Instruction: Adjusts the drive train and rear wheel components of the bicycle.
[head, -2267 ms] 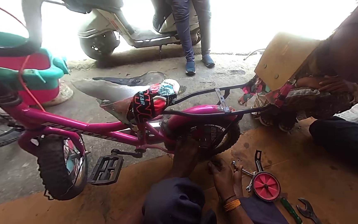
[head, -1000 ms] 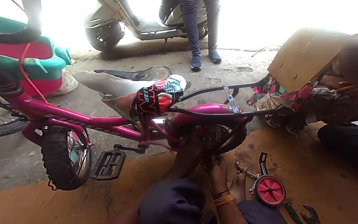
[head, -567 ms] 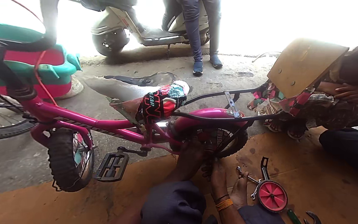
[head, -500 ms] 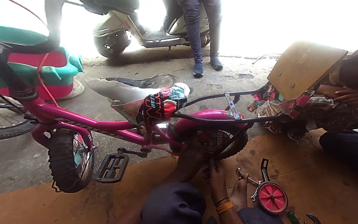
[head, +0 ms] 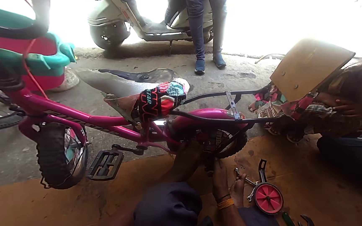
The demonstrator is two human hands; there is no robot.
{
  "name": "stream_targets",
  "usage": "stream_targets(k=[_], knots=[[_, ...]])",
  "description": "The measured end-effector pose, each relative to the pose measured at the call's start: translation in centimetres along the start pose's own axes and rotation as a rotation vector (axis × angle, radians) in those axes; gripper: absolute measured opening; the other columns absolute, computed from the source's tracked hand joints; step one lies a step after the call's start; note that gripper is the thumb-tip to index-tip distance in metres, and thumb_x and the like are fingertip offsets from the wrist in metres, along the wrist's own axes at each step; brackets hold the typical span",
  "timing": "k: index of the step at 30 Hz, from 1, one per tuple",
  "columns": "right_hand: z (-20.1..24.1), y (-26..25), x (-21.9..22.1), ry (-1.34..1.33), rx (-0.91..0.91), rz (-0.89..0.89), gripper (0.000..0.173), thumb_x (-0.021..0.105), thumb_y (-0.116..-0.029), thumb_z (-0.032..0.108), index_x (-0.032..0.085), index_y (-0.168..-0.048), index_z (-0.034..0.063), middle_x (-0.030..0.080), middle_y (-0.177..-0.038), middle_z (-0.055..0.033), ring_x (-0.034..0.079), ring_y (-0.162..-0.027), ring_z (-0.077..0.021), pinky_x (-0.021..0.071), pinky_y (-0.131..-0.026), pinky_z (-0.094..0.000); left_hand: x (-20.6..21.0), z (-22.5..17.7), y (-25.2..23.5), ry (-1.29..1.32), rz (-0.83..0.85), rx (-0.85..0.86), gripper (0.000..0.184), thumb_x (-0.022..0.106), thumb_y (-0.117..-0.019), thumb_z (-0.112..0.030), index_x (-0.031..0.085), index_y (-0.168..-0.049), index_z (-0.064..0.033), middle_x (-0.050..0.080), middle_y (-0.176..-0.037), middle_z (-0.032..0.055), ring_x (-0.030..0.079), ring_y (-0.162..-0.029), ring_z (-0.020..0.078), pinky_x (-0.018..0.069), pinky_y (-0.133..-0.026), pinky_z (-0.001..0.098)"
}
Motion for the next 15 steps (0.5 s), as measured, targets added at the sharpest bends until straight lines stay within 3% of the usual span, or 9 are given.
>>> stream_targets(k=[3,5,7,8,11,12,13,15], knots=[[-0.06,-0.16,0.01,0.061,-0.017,0.060,0.021,0.063,-0.1004,0.016,0.066,-0.111,-0.0015,0.070,-0.093,-0.0108,0.069,-0.080,-0.0180,0.0581,-0.067,-0.0319,-0.11,0.04,-0.05,0.009,-0.007,-0.003,0.035,0.082,-0.0820,-0.043,0.072,-0.100,-0.0137,0.071,-0.095,0.0044,0.068,-0.094,0.0220,0.0480,-0.098,0.0481],[0.11,-0.21,-0.01,0.065,-0.010,0.050,0.020,0.054,-0.1034,0.012,0.066,-0.109,-0.0020,0.070,-0.090,-0.0104,0.068,-0.077,-0.0172,0.0571,-0.066,-0.0310,0.08,0.05,0.07,0.004,0.001,0.002,0.036,0.081,-0.0831,-0.045,0.072,-0.099,-0.0144,0.070,-0.095,0.0037,0.068,-0.094,0.0214,0.0473,-0.098,0.0476],[0.06,-0.14,-0.08,0.061,-0.003,0.010,0.034,0.038,-0.1085,0.014,0.068,-0.106,-0.0021,0.070,-0.084,-0.0091,0.068,-0.073,-0.0165,0.0550,-0.062,-0.0308,0.03,-0.02,0.13,-0.012,0.003,0.003,0.038,0.080,-0.0825,-0.048,0.071,-0.098,-0.0150,0.069,-0.093,0.0029,0.067,-0.092,0.0204,0.0471,-0.097,0.0466],[0.03,-0.07,-0.12,0.085,-0.020,0.024,0.034,0.040,-0.1088,0.017,0.068,-0.108,-0.0014,0.070,-0.086,-0.0085,0.068,-0.076,-0.0164,0.0556,-0.064,-0.0312,-0.05,-0.05,0.08,-0.014,0.003,0.000,0.037,0.080,-0.0827,-0.047,0.071,-0.098,-0.0151,0.069,-0.093,0.0027,0.067,-0.091,0.0202,0.0471,-0.097,0.0462],[-0.31,-0.14,0.23,0.182,-0.067,0.062,0.029,0.068,-0.0976,0.026,0.067,-0.113,0.0011,0.071,-0.094,-0.0091,0.070,-0.082,-0.0172,0.0602,-0.073,-0.0337,-0.10,0.11,0.12,-0.017,0.006,0.011,0.032,0.080,-0.0839,-0.040,0.071,-0.101,-0.0143,0.068,-0.093,0.0033,0.066,-0.092,0.0212,0.0469,-0.097,0.0464],[-0.42,-0.08,0.30,0.167,-0.059,0.059,0.026,0.069,-0.0965,0.021,0.066,-0.112,0.0003,0.071,-0.093,-0.0101,0.070,-0.082,-0.0180,0.0601,-0.073,-0.0341,-0.05,0.10,0.27,-0.020,0.010,0.018,0.034,0.081,-0.0836,-0.042,0.071,-0.101,-0.0144,0.068,-0.094,0.0032,0.066,-0.092,0.0210,0.0466,-0.097,0.0463],[-0.36,-0.01,0.33,0.140,-0.045,0.057,0.022,0.066,-0.0983,0.018,0.066,-0.112,-0.0004,0.070,-0.092,-0.0108,0.070,-0.080,-0.0185,0.0595,-0.071,-0.0342,0.01,0.10,0.33,-0.025,0.004,0.026,0.036,0.080,-0.0836,-0.044,0.071,-0.101,-0.0147,0.069,-0.094,0.0030,0.066,-0.093,0.0209,0.0462,-0.098,0.0463],[0.07,0.31,0.42,0.126,-0.031,0.036,0.027,0.045,-0.1055,0.016,0.065,-0.112,-0.0017,0.069,-0.090,-0.0102,0.069,-0.077,-0.0177,0.0580,-0.068,-0.0338,-0.02,0.19,0.31,-0.032,-0.019,0.034,0.036,0.078,-0.0846,-0.047,0.070,-0.100,-0.0150,0.068,-0.093,0.0026,0.066,-0.092,0.0207,0.0451,-0.098,0.0457]])
Point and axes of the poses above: each hand's wrist, its own y-axis away from the middle knuckle, its own x-axis out of the palm, z = x × y, the point moved 2 cm from there along -y, towards the middle knuckle
